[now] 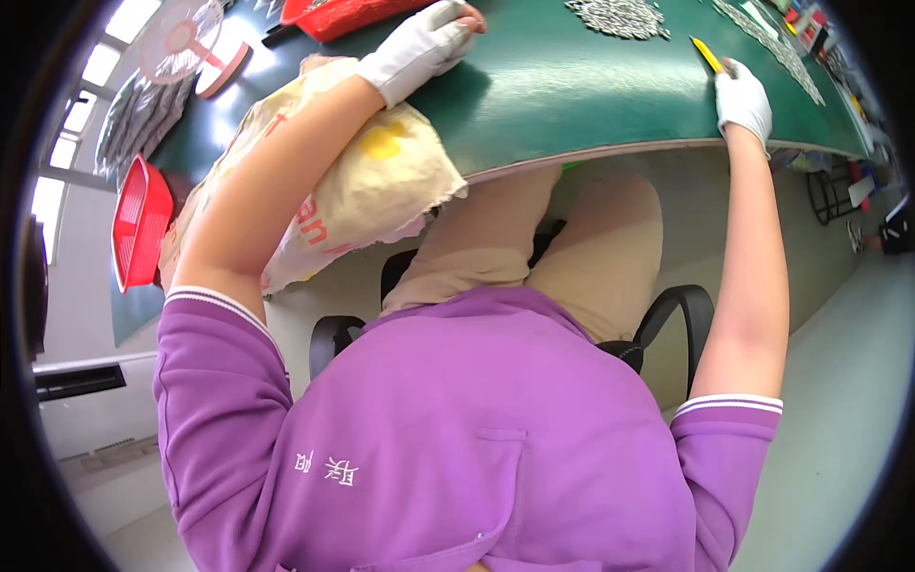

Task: Inspecting and scraping small metal hardware parts at a workbench using a small tool.

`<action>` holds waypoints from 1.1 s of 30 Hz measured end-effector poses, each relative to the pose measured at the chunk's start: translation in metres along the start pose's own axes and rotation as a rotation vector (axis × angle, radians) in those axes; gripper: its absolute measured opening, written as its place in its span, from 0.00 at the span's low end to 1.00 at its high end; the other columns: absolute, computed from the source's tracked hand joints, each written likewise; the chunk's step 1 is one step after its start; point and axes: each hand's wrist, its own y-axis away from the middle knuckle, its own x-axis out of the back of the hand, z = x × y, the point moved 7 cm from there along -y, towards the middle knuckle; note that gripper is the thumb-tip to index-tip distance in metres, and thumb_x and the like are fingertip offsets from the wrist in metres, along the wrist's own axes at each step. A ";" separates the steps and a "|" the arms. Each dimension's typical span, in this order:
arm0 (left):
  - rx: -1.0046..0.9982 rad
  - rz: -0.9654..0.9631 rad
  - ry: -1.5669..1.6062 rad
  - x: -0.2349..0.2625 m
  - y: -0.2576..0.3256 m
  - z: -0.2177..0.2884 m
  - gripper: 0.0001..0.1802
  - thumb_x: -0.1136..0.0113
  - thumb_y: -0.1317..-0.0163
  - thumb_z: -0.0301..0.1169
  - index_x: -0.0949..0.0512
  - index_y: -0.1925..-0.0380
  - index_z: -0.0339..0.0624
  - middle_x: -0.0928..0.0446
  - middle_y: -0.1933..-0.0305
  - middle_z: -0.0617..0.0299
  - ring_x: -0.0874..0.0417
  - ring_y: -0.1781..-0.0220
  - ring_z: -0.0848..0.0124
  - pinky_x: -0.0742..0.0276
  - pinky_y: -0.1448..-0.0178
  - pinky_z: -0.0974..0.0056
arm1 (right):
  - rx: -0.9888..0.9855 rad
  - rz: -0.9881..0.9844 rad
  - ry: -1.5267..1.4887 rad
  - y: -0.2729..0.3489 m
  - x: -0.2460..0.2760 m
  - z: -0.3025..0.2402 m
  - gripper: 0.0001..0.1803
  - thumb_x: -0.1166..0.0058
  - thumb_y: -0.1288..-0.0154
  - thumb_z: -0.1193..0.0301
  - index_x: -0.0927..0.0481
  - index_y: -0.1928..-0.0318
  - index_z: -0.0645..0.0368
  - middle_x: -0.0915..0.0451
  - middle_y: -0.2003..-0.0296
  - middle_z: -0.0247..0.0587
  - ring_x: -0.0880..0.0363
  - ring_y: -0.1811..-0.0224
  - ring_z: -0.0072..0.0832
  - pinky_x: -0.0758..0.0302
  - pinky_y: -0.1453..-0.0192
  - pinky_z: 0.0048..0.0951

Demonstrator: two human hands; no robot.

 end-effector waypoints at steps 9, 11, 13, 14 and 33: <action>0.047 -0.013 0.028 0.002 0.002 -0.001 0.13 0.51 0.34 0.38 0.22 0.62 0.42 0.24 0.73 0.60 0.24 0.70 0.71 0.28 0.59 0.68 | 0.060 0.010 -0.091 0.008 -0.004 -0.006 0.19 0.51 0.32 0.66 0.23 0.43 0.56 0.20 0.48 0.43 0.20 0.48 0.34 0.28 0.44 0.29; 0.041 -0.001 0.012 0.003 0.003 0.001 0.13 0.51 0.34 0.38 0.22 0.62 0.42 0.24 0.73 0.60 0.24 0.69 0.70 0.28 0.59 0.67 | 0.027 0.012 -0.070 0.009 -0.003 -0.005 0.19 0.51 0.32 0.67 0.23 0.43 0.57 0.20 0.48 0.43 0.20 0.48 0.33 0.27 0.44 0.28; 0.064 -0.018 0.021 0.003 0.005 0.000 0.13 0.51 0.35 0.38 0.22 0.62 0.42 0.23 0.72 0.57 0.22 0.68 0.67 0.27 0.58 0.66 | 0.022 0.012 -0.077 0.011 -0.001 -0.008 0.18 0.50 0.32 0.66 0.23 0.44 0.56 0.19 0.48 0.43 0.20 0.48 0.33 0.27 0.44 0.29; 0.026 -0.013 0.066 0.003 0.005 0.002 0.11 0.51 0.32 0.37 0.24 0.63 0.42 0.30 0.75 0.65 0.30 0.73 0.75 0.35 0.66 0.70 | 0.027 0.019 -0.065 0.013 0.001 -0.010 0.18 0.50 0.33 0.66 0.23 0.44 0.56 0.19 0.49 0.43 0.20 0.48 0.34 0.27 0.44 0.29; 0.316 -0.084 0.375 0.001 0.021 -0.002 0.07 0.53 0.28 0.37 0.31 0.64 0.48 0.42 0.81 0.74 0.45 0.84 0.84 0.52 0.82 0.76 | -0.064 0.241 0.047 0.061 0.045 -0.052 0.11 0.43 0.42 0.64 0.18 0.58 0.46 0.20 0.63 0.42 0.20 0.60 0.41 0.22 0.55 0.40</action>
